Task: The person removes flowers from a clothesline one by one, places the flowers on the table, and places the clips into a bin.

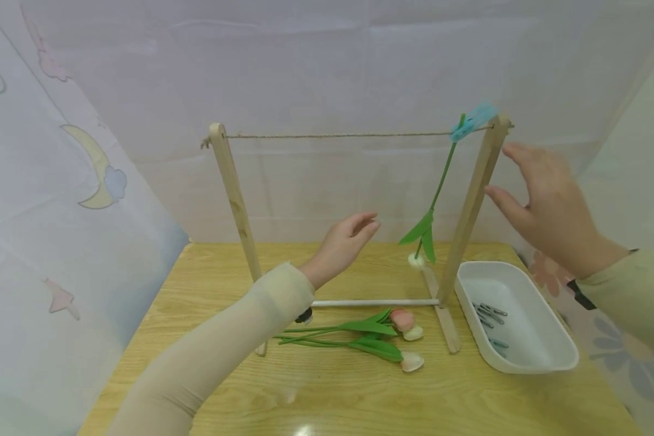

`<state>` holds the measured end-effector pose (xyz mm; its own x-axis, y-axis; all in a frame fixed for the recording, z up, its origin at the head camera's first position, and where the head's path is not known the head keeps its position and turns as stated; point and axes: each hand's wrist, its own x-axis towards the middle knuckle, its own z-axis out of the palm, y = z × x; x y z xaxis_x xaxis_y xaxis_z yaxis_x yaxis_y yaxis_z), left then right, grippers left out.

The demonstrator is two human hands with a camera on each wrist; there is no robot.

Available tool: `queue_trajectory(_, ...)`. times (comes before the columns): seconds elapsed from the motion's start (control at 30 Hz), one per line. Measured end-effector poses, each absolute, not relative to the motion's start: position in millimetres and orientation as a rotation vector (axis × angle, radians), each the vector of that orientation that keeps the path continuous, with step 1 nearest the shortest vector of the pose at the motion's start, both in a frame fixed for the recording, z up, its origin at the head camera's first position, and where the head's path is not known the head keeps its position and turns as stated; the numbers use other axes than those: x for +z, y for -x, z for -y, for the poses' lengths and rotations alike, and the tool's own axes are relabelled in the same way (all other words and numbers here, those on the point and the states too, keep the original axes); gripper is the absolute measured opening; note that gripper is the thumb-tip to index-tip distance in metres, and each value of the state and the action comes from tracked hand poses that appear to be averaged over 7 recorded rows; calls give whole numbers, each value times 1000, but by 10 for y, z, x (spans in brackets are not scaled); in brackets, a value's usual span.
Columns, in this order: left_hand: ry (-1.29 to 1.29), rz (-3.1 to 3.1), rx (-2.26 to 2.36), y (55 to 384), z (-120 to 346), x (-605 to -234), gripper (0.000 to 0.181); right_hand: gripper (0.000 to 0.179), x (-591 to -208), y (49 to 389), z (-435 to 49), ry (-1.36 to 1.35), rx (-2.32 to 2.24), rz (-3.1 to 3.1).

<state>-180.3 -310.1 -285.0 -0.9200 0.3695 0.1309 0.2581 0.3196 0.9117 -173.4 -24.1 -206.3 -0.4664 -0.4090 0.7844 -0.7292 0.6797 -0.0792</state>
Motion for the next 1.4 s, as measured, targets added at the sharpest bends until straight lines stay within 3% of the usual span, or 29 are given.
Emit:
queue_trajectory(0.3, -653, -2501, 1608, 1832, 2991, -2760, 44, 74, -1912, 1788, 300, -932, 447, 2085)
queue_trajectory(0.9, -700, -2551, 1527, 1927, 2782, -2678, 44, 82, -1668, 1922, 319, -959, 358, 2157)
queue_trajectory(1.07, -691, -2555, 1532, 1946, 2727, -2657, 45, 53, -1582, 1951, 319, -948, 378, 2196)
queue_trajectory(1.4, -732, -2621, 1571, 2041, 2536, -2561, 46, 53, -1375, 2049, 335, -850, 402, 2463)
